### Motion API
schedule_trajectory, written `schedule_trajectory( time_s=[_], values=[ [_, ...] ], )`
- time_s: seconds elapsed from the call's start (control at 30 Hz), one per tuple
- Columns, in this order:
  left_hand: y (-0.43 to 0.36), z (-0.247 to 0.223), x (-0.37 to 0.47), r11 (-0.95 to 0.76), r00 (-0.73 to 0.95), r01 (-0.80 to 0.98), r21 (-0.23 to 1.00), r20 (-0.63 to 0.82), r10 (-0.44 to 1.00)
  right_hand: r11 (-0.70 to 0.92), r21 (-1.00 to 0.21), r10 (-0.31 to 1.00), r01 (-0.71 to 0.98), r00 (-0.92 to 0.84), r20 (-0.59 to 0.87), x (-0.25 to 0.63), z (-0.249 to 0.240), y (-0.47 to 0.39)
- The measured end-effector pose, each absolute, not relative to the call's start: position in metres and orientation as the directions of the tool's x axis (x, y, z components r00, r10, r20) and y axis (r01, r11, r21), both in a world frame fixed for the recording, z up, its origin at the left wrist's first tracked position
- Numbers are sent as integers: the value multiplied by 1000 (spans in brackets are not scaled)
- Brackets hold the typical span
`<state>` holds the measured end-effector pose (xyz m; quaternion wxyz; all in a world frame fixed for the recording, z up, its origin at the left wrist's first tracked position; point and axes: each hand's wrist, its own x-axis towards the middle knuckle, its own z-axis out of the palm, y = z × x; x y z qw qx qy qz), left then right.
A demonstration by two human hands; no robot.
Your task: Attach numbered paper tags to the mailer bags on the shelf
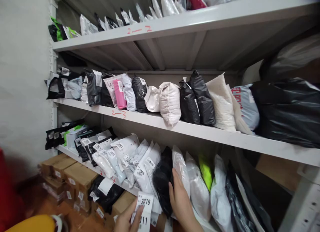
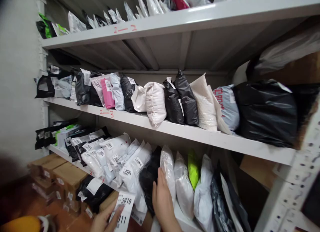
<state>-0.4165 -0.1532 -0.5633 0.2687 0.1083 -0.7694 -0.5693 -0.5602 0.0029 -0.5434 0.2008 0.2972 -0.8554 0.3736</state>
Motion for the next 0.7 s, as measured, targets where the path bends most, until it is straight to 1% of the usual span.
schedule_trajectory(
  time_s=[0.1,0.17,0.2,0.27,0.33,0.4,0.53,0.7],
  values=[
    [-146,-541,-441,332,-862,99,938,247,-442,543,-616,-208,-570,-802,560,-551,-537,-9],
    [-140,-526,-462,339,-853,107,935,261,-451,480,-692,-128,-540,-823,553,-547,-529,-11],
    [-138,-520,-472,329,-858,122,937,266,-439,423,-738,-108,-527,-837,536,-547,-526,-11],
    [-134,-512,-490,298,-881,171,939,282,-380,267,-831,-123,-487,-873,472,-549,-521,-10],
    [-131,-509,-503,290,-907,187,939,278,-315,129,-895,-181,-427,-898,402,-553,-520,-9],
    [-129,-511,-511,333,-914,164,928,271,-304,72,-904,-207,-422,-893,400,-556,-522,-10],
    [-127,-515,-520,479,-895,59,876,258,-363,80,-858,-109,-508,-860,499,-558,-531,-15],
    [-122,-508,-526,583,-846,-77,808,257,-468,93,-847,-59,-524,-852,521,-565,-541,-22]
  ],
)
